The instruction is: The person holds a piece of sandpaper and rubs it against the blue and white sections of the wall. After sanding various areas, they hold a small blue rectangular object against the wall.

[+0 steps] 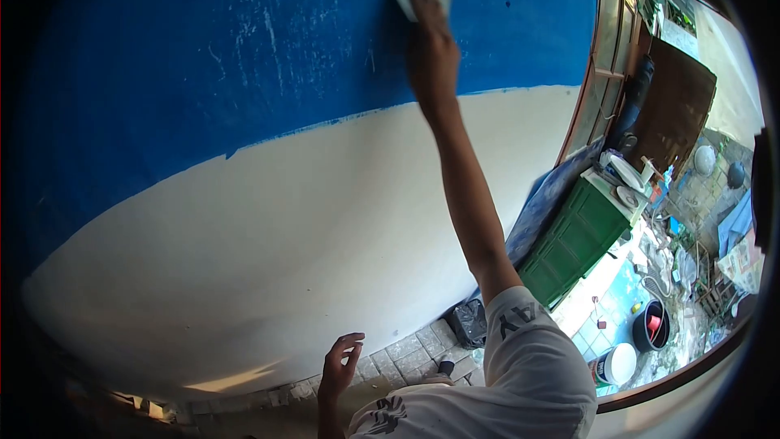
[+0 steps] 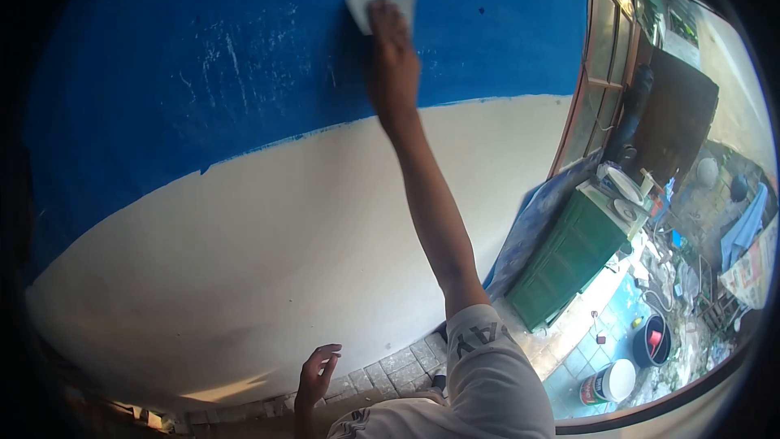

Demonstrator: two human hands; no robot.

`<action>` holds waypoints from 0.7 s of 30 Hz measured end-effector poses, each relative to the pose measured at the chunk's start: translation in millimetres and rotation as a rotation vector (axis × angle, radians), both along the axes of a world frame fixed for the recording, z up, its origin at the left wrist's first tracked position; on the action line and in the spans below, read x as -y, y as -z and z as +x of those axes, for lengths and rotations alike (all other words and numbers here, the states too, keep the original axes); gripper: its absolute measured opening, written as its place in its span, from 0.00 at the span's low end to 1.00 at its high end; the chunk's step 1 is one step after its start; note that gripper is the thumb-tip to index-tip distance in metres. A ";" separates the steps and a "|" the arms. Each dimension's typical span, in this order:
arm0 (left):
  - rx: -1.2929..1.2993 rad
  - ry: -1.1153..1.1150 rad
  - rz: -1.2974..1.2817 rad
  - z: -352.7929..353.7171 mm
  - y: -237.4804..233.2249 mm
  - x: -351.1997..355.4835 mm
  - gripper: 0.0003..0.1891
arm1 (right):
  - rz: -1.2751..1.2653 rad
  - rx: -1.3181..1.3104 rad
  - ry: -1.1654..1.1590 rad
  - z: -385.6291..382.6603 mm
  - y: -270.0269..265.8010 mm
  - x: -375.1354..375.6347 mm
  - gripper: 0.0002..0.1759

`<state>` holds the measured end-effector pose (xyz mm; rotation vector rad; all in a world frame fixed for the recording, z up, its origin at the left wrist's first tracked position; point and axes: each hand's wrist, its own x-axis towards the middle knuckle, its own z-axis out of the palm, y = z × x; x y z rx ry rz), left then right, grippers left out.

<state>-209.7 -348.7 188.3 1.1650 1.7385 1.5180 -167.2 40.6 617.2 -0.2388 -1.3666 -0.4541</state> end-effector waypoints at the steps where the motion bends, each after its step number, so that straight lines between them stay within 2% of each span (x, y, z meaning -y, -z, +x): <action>1: -0.013 0.015 0.014 0.2 -0.7 -0.1 0.11 | -0.049 -0.028 0.035 6.1 -3.8 -5.1 0.29; 2: -0.030 0.031 0.026 1.3 -0.4 0.2 0.10 | -0.099 -0.059 0.072 8.3 -5.2 -9.2 0.29; 4: 0.004 0.035 0.011 2.7 5.0 1.9 0.10 | -0.171 -0.024 -0.068 -5.1 -3.7 8.3 0.30; 5: 0.036 0.044 -0.011 2.7 9.0 3.6 0.10 | -0.029 0.050 -0.106 -15.9 -2.1 16.6 0.33; 7: 0.019 0.074 -0.009 1.4 21.7 6.0 0.10 | 0.073 0.237 -0.181 -38.8 0.4 50.8 0.36; 8: 0.010 0.090 -0.006 0.4 24.6 6.9 0.09 | 0.146 0.237 -0.216 -44.6 -1.5 64.9 0.36; 11: -0.018 0.084 -0.004 3.8 15.0 8.0 0.10 | 0.156 0.230 -0.210 -36.2 -5.2 53.8 0.36; 13: -0.026 0.063 0.003 3.2 12.4 12.3 0.10 | 0.024 0.085 -0.184 -9.5 -1.2 30.1 0.35; 15: -0.038 0.038 0.021 -1.7 10.8 16.1 0.10 | -0.010 -0.045 -0.047 6.6 1.6 -17.0 0.33; 18: -0.031 0.002 0.034 -5.6 24.3 29.6 0.12 | -0.134 -0.150 0.025 20.5 -5.0 -29.2 0.32; 20: 0.056 -0.027 0.001 -9.8 36.5 36.8 0.14 | -0.184 -0.004 -0.188 3.9 -0.3 -17.8 0.38; 21: 0.047 -0.013 -0.004 -13.2 44.4 38.6 0.14 | -0.108 0.062 -0.168 -7.1 -0.3 0.5 0.38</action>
